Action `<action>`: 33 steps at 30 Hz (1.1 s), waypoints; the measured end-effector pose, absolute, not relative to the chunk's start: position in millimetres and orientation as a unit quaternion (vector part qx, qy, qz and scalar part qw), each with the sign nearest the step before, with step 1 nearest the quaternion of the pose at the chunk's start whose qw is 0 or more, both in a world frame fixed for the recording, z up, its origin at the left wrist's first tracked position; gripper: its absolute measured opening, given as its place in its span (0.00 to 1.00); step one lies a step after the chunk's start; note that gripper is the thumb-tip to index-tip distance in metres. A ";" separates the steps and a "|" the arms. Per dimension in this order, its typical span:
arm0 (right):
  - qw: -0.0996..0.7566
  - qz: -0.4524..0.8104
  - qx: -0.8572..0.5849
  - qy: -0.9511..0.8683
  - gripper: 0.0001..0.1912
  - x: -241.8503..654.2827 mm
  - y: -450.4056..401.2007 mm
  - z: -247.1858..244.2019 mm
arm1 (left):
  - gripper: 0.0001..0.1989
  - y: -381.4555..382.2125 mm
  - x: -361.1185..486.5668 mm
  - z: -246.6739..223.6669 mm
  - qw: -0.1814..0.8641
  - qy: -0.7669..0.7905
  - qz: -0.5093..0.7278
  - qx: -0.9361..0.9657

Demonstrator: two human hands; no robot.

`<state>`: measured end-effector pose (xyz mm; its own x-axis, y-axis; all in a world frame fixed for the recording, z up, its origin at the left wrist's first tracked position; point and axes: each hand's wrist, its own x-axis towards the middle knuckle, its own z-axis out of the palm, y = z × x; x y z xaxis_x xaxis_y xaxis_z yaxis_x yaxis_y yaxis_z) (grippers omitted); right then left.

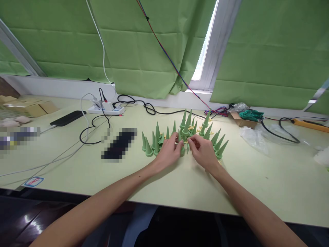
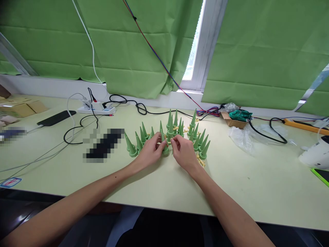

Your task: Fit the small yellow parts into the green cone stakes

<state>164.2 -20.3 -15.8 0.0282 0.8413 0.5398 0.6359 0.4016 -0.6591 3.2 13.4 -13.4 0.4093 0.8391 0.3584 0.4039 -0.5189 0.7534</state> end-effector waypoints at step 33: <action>0.460 0.148 -0.535 -0.693 0.15 160.4 -23.0 -12.0 | 0.09 6.3 3.5 -4.8 0.341 0.375 0.395 0.766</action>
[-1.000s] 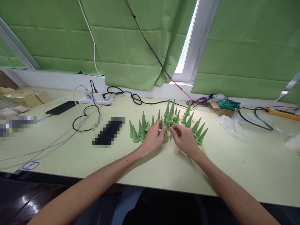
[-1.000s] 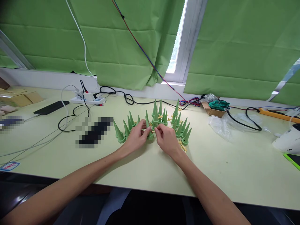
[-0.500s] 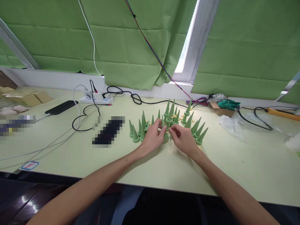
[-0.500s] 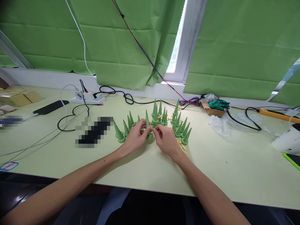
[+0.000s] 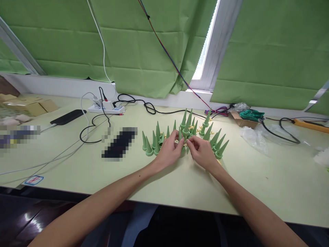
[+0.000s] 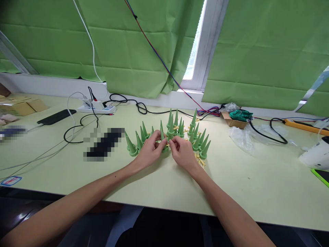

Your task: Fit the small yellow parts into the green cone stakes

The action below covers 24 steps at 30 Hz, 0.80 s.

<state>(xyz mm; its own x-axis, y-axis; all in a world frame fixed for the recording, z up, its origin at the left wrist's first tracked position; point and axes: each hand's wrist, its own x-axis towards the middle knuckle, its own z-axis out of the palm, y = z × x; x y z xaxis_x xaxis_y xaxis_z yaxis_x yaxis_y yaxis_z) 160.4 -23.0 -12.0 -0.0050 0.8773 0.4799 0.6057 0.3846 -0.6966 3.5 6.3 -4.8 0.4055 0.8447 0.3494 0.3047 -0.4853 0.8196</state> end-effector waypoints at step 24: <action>0.453 0.273 -0.576 -0.623 0.17 158.1 -25.0 -6.9 | 0.07 2.4 4.4 -8.5 0.295 0.359 0.381 0.799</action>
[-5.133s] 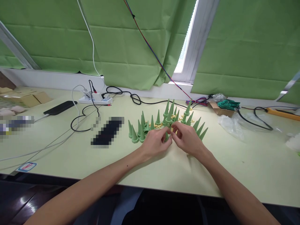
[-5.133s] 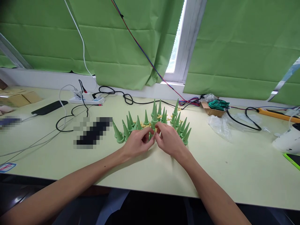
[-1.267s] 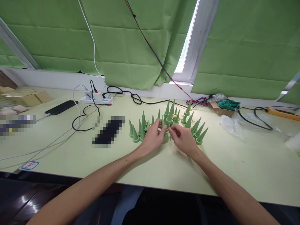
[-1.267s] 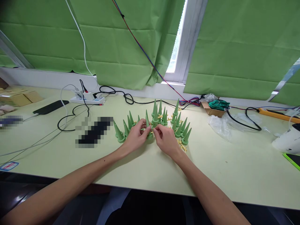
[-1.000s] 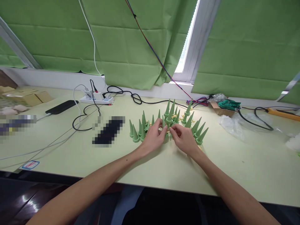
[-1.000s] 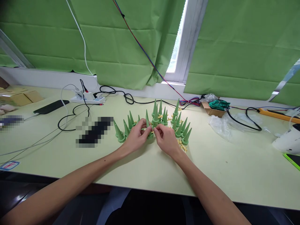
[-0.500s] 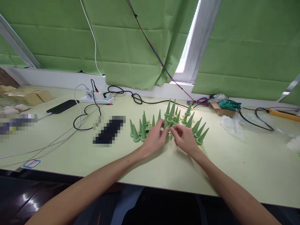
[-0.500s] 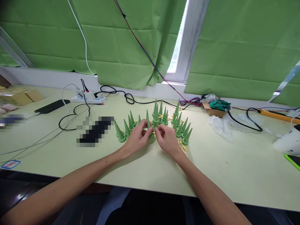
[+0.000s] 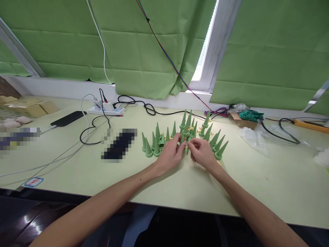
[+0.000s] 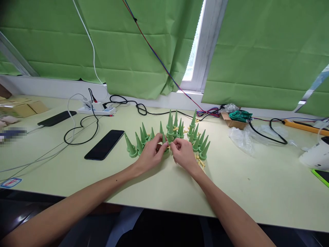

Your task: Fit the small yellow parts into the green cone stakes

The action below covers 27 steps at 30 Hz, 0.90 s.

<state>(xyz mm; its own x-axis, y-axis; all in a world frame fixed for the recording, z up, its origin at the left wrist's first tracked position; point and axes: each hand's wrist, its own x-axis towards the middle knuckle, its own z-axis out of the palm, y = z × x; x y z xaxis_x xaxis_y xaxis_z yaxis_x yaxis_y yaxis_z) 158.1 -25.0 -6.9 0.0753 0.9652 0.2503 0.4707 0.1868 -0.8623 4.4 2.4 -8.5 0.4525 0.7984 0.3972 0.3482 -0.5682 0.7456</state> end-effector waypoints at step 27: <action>0.441 0.409 -0.561 -0.569 0.20 157.5 -20.9 -16.7 | 0.08 1.9 4.9 -10.8 0.253 0.340 0.382 0.822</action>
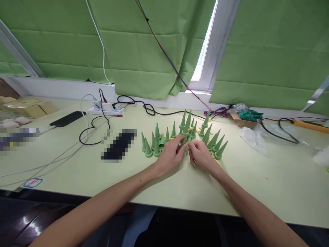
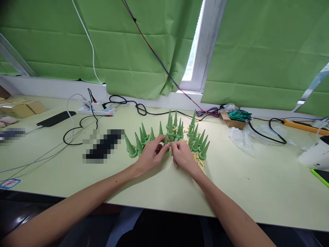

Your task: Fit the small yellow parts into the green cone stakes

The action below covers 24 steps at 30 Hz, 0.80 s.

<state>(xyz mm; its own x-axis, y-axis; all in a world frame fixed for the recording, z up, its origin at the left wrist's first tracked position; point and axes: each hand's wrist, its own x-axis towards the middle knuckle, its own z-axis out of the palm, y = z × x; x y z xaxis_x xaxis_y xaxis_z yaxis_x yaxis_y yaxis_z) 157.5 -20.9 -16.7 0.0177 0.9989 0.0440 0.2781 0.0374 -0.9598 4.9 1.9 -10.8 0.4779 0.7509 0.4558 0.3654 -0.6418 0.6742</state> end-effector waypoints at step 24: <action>0.581 0.376 -0.509 -0.512 0.25 158.6 -20.3 -13.4 | 0.11 -3.1 7.1 -3.8 0.331 0.380 0.436 0.745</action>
<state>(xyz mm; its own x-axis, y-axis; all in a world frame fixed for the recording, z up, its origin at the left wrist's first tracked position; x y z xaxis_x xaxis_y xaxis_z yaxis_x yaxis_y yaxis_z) 158.6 -20.3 -13.4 0.1929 0.9581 0.2119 0.0853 0.1988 -0.9763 7.1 -3.1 -3.8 0.3298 0.8556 0.3989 0.2783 -0.4919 0.8250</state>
